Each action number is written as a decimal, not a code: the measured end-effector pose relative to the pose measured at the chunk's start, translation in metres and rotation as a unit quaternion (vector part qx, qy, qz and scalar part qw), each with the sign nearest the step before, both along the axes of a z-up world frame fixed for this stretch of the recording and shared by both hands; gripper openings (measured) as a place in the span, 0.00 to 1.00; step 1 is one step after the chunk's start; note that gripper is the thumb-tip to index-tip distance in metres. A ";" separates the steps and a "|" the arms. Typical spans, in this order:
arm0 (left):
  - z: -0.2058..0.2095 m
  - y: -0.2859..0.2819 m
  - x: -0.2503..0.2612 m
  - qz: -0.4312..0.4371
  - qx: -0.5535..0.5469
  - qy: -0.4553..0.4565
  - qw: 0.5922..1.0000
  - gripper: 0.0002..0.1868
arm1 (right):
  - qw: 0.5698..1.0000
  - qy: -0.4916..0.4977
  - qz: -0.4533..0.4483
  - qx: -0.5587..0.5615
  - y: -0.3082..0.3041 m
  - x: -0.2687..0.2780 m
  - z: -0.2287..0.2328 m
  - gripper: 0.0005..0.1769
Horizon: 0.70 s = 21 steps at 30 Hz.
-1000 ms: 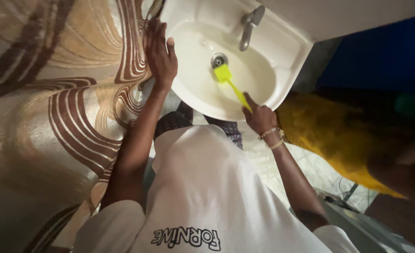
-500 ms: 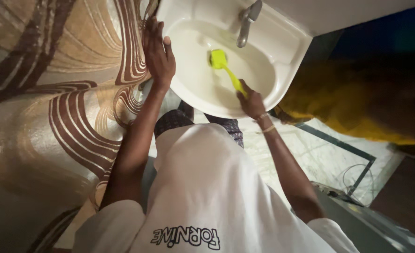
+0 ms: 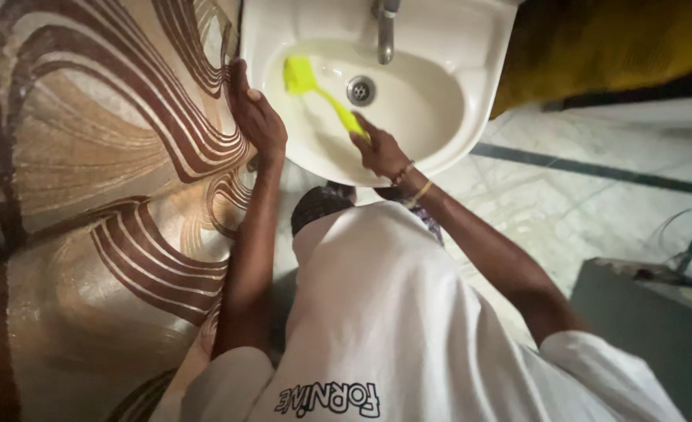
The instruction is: The person cleans a bathroom sink by scrubbing the interior and around the drain using a yellow brush.
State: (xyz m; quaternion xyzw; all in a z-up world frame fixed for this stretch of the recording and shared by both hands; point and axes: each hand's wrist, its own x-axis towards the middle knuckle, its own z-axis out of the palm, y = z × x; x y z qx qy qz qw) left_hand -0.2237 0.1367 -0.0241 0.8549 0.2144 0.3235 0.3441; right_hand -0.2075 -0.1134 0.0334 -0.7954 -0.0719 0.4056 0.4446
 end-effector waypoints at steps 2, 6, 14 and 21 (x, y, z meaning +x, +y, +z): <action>0.006 -0.001 -0.001 -0.008 0.004 0.001 1.000 0.34 | 0.998 -0.021 -0.036 -0.053 0.012 0.001 -0.002 0.34; 0.010 -0.004 0.002 -0.012 0.015 -0.017 1.000 0.34 | 0.986 -0.121 0.115 0.029 -0.045 -0.008 0.010 0.31; 0.012 -0.010 0.005 -0.022 0.014 -0.020 0.999 0.36 | 0.922 -0.095 0.222 -0.304 -0.152 0.028 0.044 0.33; 0.017 -0.014 0.005 -0.013 0.020 -0.007 1.000 0.36 | 0.949 -0.187 0.183 -0.175 -0.067 0.018 -0.002 0.32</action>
